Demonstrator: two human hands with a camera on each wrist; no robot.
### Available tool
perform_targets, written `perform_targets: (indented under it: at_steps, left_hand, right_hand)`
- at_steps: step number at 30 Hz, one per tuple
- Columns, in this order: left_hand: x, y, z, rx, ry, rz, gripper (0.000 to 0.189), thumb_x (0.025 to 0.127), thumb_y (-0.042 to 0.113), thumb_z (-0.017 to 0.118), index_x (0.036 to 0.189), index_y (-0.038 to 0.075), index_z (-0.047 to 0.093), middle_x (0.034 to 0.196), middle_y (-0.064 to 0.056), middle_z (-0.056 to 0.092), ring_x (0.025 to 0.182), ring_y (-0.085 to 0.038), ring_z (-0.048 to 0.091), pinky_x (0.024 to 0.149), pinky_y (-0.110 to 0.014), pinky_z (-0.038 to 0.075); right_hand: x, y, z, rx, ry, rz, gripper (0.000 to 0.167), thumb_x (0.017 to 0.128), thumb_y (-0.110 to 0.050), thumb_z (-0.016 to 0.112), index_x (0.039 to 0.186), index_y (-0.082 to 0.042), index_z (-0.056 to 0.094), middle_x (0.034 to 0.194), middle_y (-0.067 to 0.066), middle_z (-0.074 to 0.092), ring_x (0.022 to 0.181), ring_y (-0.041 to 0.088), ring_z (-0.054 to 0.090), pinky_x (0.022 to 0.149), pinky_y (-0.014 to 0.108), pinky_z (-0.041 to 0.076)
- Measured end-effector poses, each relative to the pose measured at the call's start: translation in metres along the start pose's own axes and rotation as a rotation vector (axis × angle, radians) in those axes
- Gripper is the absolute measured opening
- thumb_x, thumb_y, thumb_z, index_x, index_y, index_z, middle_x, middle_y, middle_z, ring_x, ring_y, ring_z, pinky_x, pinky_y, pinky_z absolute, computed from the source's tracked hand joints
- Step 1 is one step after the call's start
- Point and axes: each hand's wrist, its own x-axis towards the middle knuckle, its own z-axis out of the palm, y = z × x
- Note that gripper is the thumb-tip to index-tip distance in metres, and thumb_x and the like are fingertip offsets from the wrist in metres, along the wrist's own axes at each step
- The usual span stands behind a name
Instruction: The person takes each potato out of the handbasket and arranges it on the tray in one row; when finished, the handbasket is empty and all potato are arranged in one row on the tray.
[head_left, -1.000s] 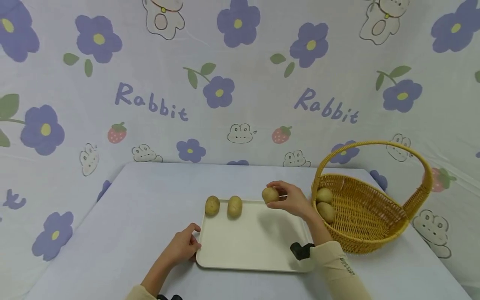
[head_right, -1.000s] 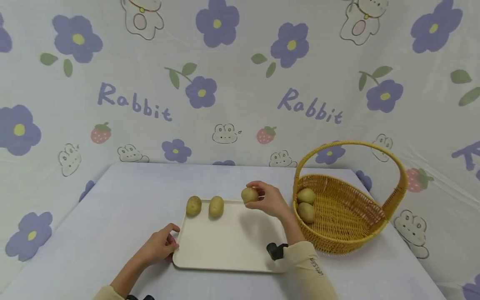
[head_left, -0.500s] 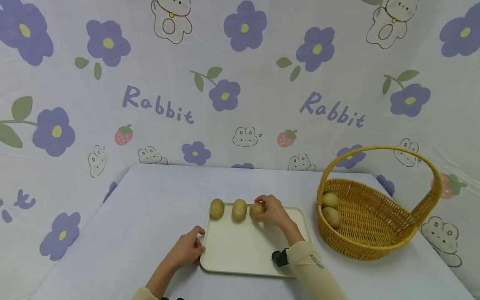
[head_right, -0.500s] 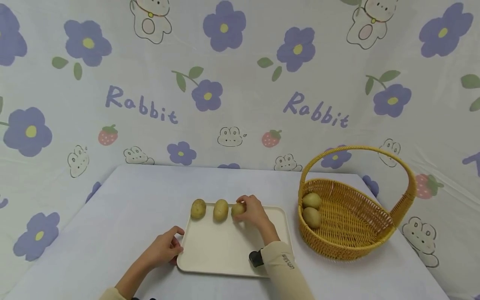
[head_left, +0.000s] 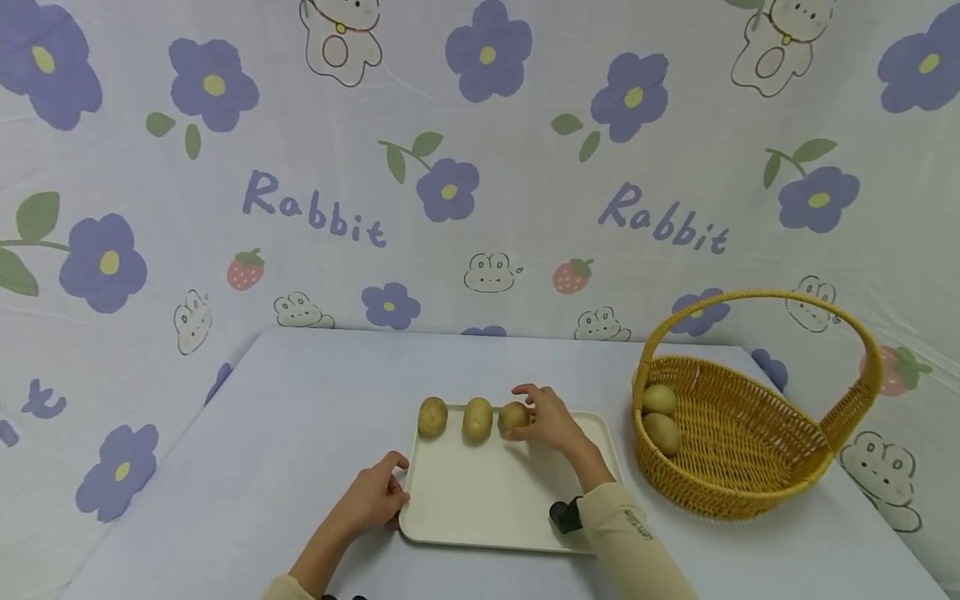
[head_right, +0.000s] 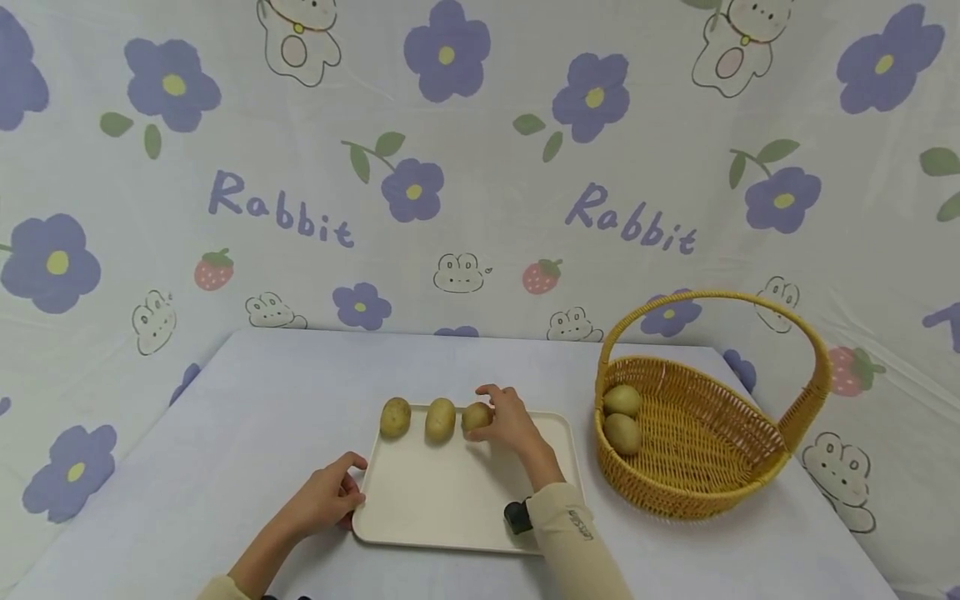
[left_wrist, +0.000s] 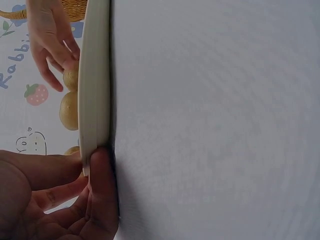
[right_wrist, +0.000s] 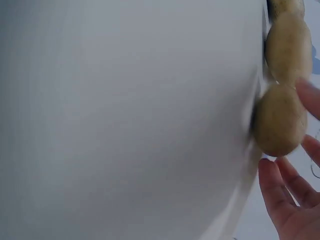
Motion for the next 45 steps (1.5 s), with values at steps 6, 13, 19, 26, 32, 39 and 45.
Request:
perform_targets:
  at_steps: [6,13,19,26,32,39,45]
  left_hand:
    - [0.001,0.002,0.004,-0.008,-0.009,0.002,0.037,0.081,-0.008,0.06,0.114,-0.006,0.045,0.065,-0.005,0.052,0.048,-0.015,0.053,0.047,-0.027,0.044]
    - [0.002,0.001,0.003,0.004,0.014,-0.035,0.037,0.081,-0.008,0.061,0.115,-0.004,0.046,0.066,-0.006,0.052,0.048,-0.015,0.053,0.047,-0.028,0.045]
    - [0.001,-0.001,0.004,0.006,0.02,-0.052,0.038,0.08,-0.007,0.061,0.115,-0.003,0.046,0.066,-0.005,0.052,0.049,-0.014,0.053,0.047,-0.027,0.045]
    - [0.0,0.001,0.003,-0.006,0.025,-0.022,0.037,0.08,-0.009,0.06,0.114,-0.004,0.046,0.065,-0.006,0.052,0.048,-0.015,0.052,0.046,-0.027,0.044]
    - [0.0,0.003,0.004,-0.011,0.023,-0.012,0.037,0.08,-0.009,0.061,0.114,-0.005,0.046,0.065,-0.006,0.052,0.048,-0.015,0.052,0.046,-0.027,0.044]
    - [0.0,0.002,0.004,-0.007,0.029,-0.027,0.037,0.08,-0.009,0.061,0.114,-0.004,0.047,0.065,-0.006,0.052,0.048,-0.015,0.052,0.046,-0.028,0.044]
    - [0.0,0.002,0.005,0.003,0.028,-0.05,0.038,0.08,-0.008,0.061,0.115,-0.003,0.047,0.066,-0.006,0.052,0.049,-0.015,0.052,0.047,-0.028,0.044]
  right_hand:
    - [-0.01,0.003,-0.036,0.054,-0.005,-0.072,0.049,0.076,-0.008,0.074,0.12,-0.001,0.055,0.11,0.021,0.054,0.098,0.036,0.054,0.084,0.041,0.049]
    - [-0.033,0.01,-0.087,0.175,0.01,-0.085,0.04,0.081,-0.019,0.073,0.114,-0.001,0.058,0.111,0.015,0.058,0.103,0.035,0.056,0.084,0.035,0.049]
    - [-0.058,0.03,-0.128,0.257,0.046,-0.064,0.036,0.085,-0.02,0.069,0.113,-0.001,0.058,0.111,0.016,0.059,0.098,0.025,0.058,0.079,0.025,0.049]
    - [-0.085,0.052,-0.174,0.23,0.139,-0.034,0.038,0.088,-0.023,0.065,0.115,0.001,0.056,0.106,0.007,0.06,0.092,0.011,0.058,0.078,0.019,0.047]
    - [-0.094,0.06,-0.204,0.201,0.213,0.008,0.038,0.088,-0.026,0.064,0.116,-0.001,0.055,0.102,-0.004,0.061,0.091,0.006,0.059,0.077,0.019,0.046]
    - [-0.093,0.072,-0.222,0.13,0.24,0.058,0.038,0.089,-0.03,0.063,0.12,-0.011,0.055,0.104,-0.01,0.059,0.092,0.001,0.058,0.077,0.017,0.045]
    - [-0.089,0.085,-0.226,0.185,0.216,0.065,0.036,0.09,-0.027,0.062,0.121,-0.012,0.054,0.105,-0.01,0.058,0.092,0.003,0.06,0.075,0.017,0.048]
